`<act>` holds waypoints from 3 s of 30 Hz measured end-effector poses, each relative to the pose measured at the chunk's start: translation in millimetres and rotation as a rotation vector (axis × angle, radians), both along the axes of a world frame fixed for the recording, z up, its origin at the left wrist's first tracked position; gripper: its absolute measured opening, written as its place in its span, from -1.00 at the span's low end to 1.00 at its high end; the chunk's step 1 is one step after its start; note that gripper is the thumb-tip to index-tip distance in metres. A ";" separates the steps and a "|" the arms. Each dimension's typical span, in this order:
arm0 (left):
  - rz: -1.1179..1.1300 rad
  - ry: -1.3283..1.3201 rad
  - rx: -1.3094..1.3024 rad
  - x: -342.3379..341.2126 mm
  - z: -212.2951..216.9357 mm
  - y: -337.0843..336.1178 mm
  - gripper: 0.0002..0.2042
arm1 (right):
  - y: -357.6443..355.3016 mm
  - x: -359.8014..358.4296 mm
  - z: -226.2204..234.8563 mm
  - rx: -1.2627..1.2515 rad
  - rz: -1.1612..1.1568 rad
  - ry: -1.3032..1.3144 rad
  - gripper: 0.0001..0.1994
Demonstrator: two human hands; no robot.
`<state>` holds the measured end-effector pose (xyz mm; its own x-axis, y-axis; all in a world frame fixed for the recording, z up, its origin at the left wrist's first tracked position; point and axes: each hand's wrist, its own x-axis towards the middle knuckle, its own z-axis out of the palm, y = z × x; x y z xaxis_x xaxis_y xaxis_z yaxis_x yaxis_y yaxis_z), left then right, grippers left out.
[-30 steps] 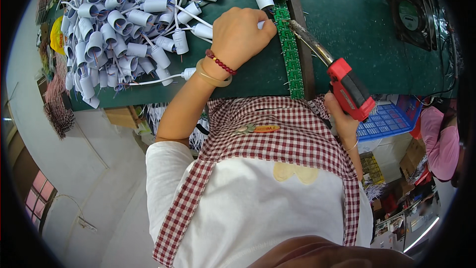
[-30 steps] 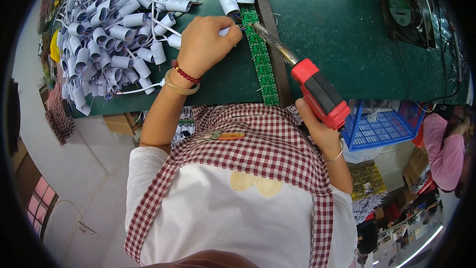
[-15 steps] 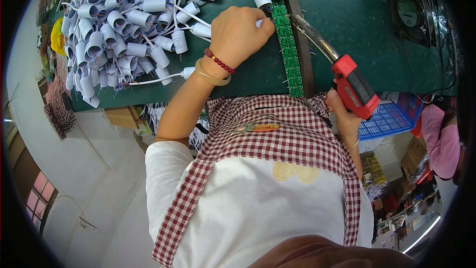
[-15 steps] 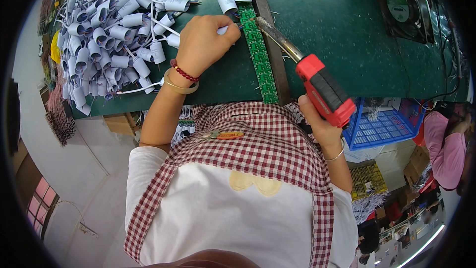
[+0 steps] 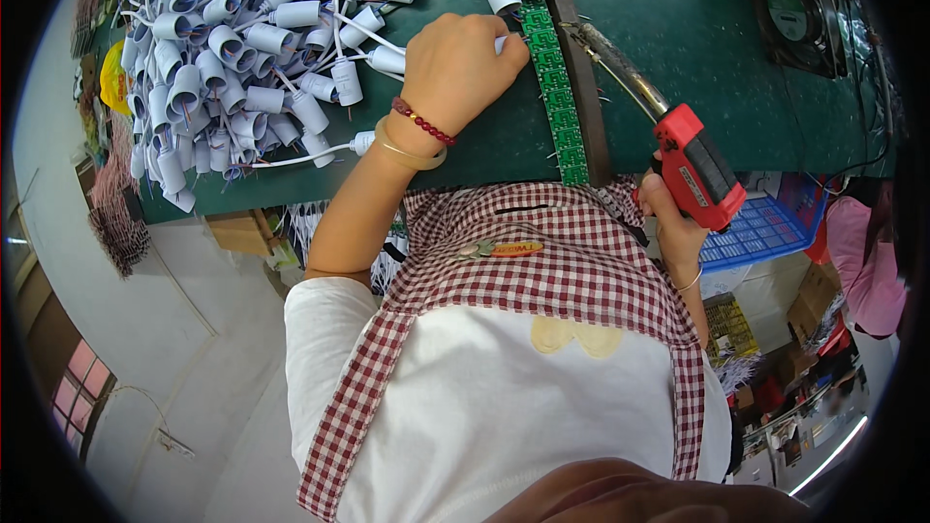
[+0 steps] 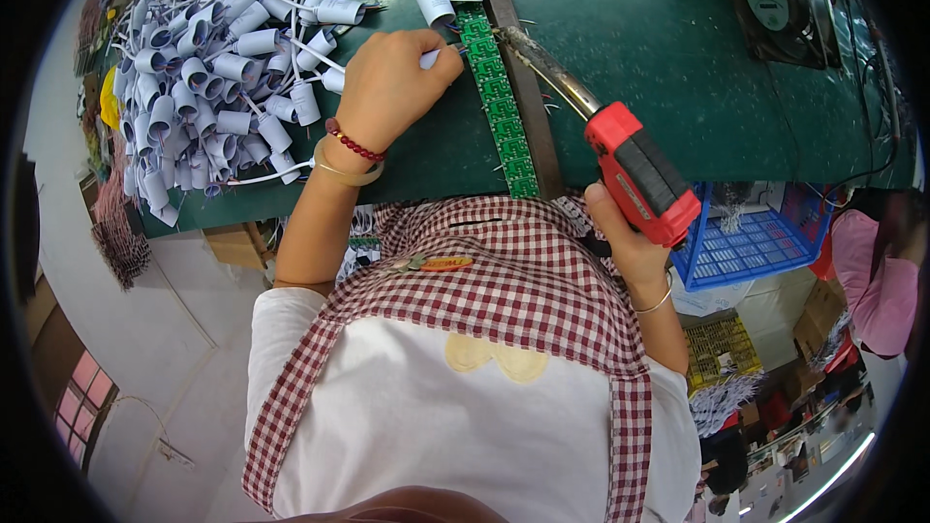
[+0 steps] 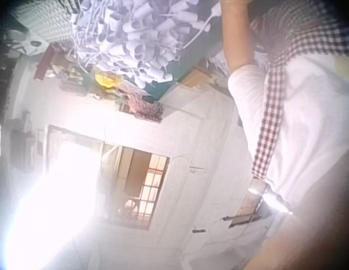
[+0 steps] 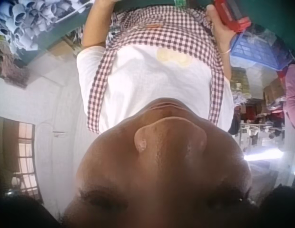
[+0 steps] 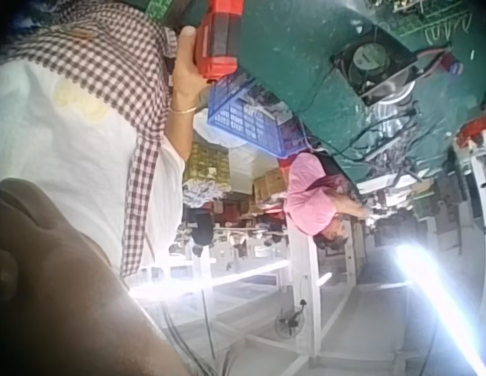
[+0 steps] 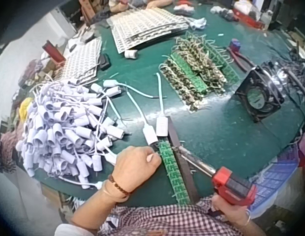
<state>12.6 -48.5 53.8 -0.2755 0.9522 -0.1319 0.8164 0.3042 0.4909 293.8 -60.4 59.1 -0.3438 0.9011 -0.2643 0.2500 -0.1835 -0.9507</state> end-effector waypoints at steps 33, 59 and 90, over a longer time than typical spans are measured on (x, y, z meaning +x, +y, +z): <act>-0.471 -0.598 0.418 -17.5 7.0 43.1 -0.66 | -3.3 -3.3 5.7 -0.018 -0.134 0.115 -0.73; -0.179 1.000 0.123 -117.7 32.5 -35.2 -0.84 | 5.6 -5.1 3.8 0.039 -0.217 0.325 -0.74; -0.089 -0.497 0.441 68.2 54.0 -19.4 -0.96 | 27.0 -66.0 51.7 0.113 -0.038 0.305 -0.58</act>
